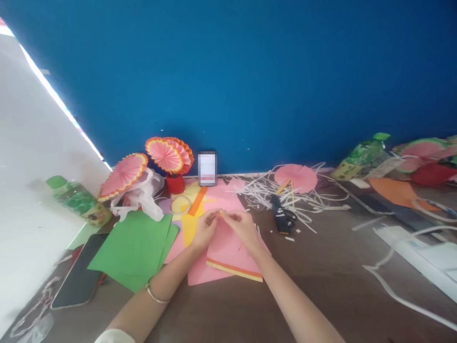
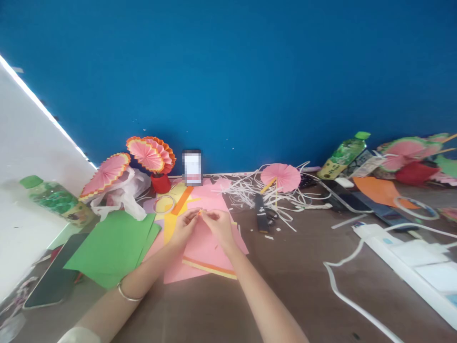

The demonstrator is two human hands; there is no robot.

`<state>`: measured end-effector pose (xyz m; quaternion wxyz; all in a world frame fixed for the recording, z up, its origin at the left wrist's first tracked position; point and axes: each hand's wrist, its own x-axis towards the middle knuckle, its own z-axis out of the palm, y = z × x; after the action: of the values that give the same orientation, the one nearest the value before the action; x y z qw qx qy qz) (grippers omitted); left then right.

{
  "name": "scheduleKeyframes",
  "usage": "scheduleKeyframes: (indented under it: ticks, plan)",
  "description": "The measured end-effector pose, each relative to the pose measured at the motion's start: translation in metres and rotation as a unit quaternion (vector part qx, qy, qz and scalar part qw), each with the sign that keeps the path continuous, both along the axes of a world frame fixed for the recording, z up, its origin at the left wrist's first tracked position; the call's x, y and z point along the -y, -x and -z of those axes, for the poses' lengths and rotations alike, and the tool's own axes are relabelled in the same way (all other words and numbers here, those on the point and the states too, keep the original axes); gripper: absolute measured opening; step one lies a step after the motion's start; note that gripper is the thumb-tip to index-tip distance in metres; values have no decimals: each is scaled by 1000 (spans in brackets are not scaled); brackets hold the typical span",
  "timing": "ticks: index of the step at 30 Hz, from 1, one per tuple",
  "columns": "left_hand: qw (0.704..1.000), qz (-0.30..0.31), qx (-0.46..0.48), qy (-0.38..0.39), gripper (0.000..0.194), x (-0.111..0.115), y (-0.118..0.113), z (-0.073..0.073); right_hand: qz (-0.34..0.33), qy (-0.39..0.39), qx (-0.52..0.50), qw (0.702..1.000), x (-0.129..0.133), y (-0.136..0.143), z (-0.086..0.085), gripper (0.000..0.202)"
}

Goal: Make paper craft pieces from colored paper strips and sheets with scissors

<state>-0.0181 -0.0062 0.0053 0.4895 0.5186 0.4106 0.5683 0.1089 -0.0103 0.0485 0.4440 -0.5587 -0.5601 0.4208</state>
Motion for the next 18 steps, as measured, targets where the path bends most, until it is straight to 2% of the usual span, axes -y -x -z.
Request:
scheduleKeyframes:
  ticks: [9,18]
  plan:
    - [999,-34,21,25,26,-2,1,2,12,-2,-65,998,3,4,-8,24]
    - [1000,-28,3,-5,24,1,-1,0,10,-22,-52,998,-1,6,4,27]
